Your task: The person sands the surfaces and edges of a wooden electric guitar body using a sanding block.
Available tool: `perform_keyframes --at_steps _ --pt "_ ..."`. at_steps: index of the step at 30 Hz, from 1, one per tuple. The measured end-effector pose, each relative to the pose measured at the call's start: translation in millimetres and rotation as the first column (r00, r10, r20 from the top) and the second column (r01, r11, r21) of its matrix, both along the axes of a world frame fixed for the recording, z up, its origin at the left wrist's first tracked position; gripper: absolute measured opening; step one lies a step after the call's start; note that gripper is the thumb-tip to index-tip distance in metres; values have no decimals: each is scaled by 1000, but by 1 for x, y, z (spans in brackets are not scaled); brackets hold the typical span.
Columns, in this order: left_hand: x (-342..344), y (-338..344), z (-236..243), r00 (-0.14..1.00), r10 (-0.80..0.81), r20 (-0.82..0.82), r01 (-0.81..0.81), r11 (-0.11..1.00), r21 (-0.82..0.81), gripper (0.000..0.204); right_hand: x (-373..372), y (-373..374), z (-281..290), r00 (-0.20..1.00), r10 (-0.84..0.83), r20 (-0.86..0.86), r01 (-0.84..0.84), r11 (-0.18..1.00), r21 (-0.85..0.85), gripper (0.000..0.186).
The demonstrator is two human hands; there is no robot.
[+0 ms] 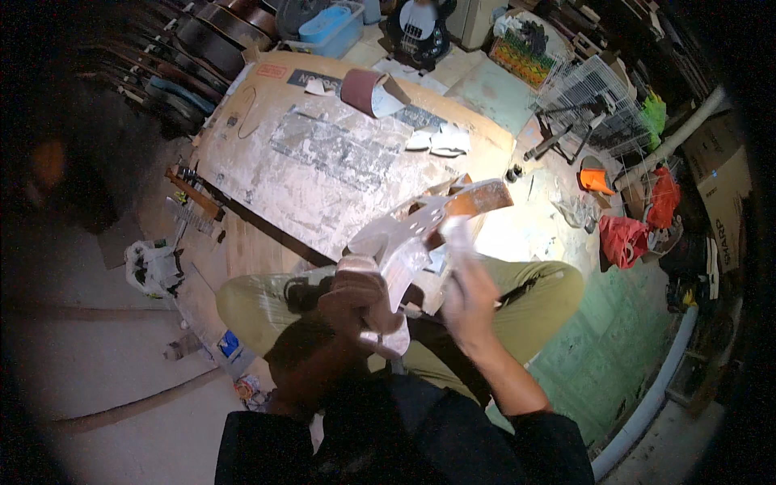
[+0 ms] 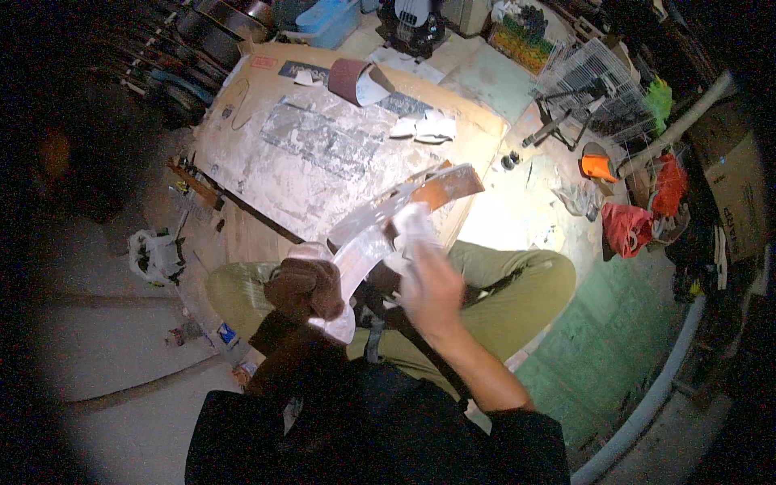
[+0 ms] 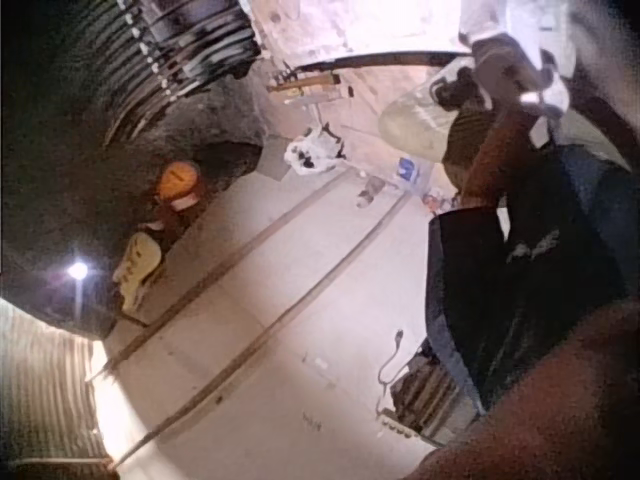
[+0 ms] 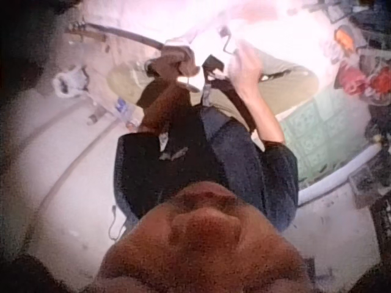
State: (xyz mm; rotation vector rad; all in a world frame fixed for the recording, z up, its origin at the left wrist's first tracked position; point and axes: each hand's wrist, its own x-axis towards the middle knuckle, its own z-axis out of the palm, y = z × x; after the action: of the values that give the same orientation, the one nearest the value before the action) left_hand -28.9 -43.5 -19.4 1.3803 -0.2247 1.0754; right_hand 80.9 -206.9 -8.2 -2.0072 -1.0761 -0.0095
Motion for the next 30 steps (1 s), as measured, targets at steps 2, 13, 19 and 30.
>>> perform_keyframes --at_steps 2,13,19,30 --pt "2 16 -4 993 -92 70 90 996 22 53 15 -5 18 955 -279 -99 291 945 149 39" --pt "31 -3 9 616 787 5 -786 615 -60 48 20 -53 -14 718 -334 -610 470 880 71 33" --pt "92 53 -24 489 766 -418 -872 418 -256 74 31 -42 -80 870 -250 -425 324 940 109 35" --pt "83 95 -35 340 743 -577 -887 457 65 64 20 -23 -173 805 -169 -568 143 986 -92 37"
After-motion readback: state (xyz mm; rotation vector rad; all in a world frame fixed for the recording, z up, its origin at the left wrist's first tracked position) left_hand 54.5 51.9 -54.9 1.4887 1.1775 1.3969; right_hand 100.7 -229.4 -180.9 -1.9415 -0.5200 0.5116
